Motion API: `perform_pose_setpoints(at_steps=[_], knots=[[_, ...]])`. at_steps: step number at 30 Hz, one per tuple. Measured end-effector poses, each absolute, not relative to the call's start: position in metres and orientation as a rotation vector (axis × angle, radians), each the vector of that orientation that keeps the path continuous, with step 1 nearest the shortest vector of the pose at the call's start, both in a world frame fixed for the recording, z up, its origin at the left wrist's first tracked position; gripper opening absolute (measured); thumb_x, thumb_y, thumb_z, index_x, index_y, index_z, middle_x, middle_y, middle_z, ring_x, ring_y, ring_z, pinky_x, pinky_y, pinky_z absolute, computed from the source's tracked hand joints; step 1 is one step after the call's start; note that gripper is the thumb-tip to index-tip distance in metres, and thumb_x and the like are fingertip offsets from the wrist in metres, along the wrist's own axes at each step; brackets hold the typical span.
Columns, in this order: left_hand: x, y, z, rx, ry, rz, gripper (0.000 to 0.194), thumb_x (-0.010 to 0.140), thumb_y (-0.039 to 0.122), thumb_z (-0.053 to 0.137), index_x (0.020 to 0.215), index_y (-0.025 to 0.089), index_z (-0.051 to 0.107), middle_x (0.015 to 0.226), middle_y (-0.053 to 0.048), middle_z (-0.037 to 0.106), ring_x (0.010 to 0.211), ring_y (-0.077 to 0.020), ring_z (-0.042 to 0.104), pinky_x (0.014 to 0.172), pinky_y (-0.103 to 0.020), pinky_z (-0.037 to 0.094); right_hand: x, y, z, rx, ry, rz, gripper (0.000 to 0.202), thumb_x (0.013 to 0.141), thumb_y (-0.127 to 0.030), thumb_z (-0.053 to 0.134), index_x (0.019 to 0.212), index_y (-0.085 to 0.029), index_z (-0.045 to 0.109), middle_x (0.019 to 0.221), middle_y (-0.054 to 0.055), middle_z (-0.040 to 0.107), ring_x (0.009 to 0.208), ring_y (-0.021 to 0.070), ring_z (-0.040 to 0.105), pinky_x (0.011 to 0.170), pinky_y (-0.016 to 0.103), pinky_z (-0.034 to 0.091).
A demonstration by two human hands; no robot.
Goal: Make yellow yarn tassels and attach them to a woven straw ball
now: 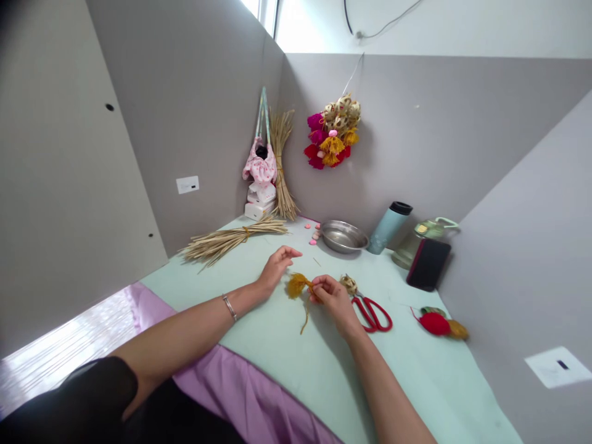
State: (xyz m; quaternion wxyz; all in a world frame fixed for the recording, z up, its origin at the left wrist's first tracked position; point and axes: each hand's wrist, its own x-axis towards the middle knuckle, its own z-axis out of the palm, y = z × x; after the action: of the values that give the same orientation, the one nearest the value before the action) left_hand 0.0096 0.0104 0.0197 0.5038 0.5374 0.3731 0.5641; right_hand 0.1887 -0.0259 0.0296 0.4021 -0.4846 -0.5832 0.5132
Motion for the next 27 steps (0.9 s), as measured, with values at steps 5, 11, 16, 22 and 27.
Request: perform_pose_setpoints(at_steps=[5,11,16,22,27], knots=[[0.02,0.008,0.006,1.388,0.772,1.13,0.02,0.084,0.037,0.056,0.088,0.018,0.056,0.088,-0.003,0.063,0.085,-0.014,0.058,0.086,-0.029,0.043,0.187,-0.026,0.028,-1.204,-1.494,1.31,0.014,0.092,-0.027,0.06,0.096,-0.014,0.063,0.083,0.0,0.066,0.067,0.012,0.063,0.065,0.03,0.054],[0.02,0.011,-0.003,1.382,0.692,0.926,0.031,0.077,0.043,0.065,0.084,0.016,0.052,0.076,-0.001,0.061,0.071,-0.0116,0.06,0.073,-0.027,0.045,0.189,-0.023,0.027,-1.195,-1.48,1.265,0.014,0.091,-0.027,0.061,0.095,-0.014,0.063,0.085,0.0,0.066,0.07,0.0129,0.063,0.067,0.031,0.054],[0.015,0.01,0.004,1.38,0.699,0.885,0.028,0.082,0.045,0.057,0.09,0.019,0.05,0.061,0.005,0.052,0.052,-0.0079,0.049,0.055,-0.021,0.039,0.188,-0.028,0.032,-1.184,-1.459,1.29,0.026,0.095,-0.04,0.053,0.102,-0.016,0.061,0.087,0.001,0.065,0.066,0.0119,0.062,0.061,0.028,0.052],[0.013,0.009,0.009,1.389,0.8,0.953,0.022,0.078,0.036,0.06,0.088,0.017,0.053,0.061,0.007,0.045,0.051,-0.0056,0.037,0.05,-0.019,0.029,0.194,-0.025,0.026,-1.266,-1.555,1.28,0.02,0.093,-0.033,0.057,0.098,-0.014,0.063,0.083,0.0,0.065,0.061,0.0103,0.06,0.056,0.025,0.052],[0.014,0.009,0.011,1.372,0.798,0.95,0.025,0.075,0.037,0.062,0.089,0.017,0.055,0.068,0.005,0.048,0.055,-0.0054,0.038,0.054,-0.021,0.029,0.193,-0.021,0.022,-1.303,-1.633,1.17,0.018,0.092,-0.03,0.06,0.099,-0.013,0.064,0.092,0.002,0.066,0.075,0.0144,0.065,0.067,0.031,0.055]])
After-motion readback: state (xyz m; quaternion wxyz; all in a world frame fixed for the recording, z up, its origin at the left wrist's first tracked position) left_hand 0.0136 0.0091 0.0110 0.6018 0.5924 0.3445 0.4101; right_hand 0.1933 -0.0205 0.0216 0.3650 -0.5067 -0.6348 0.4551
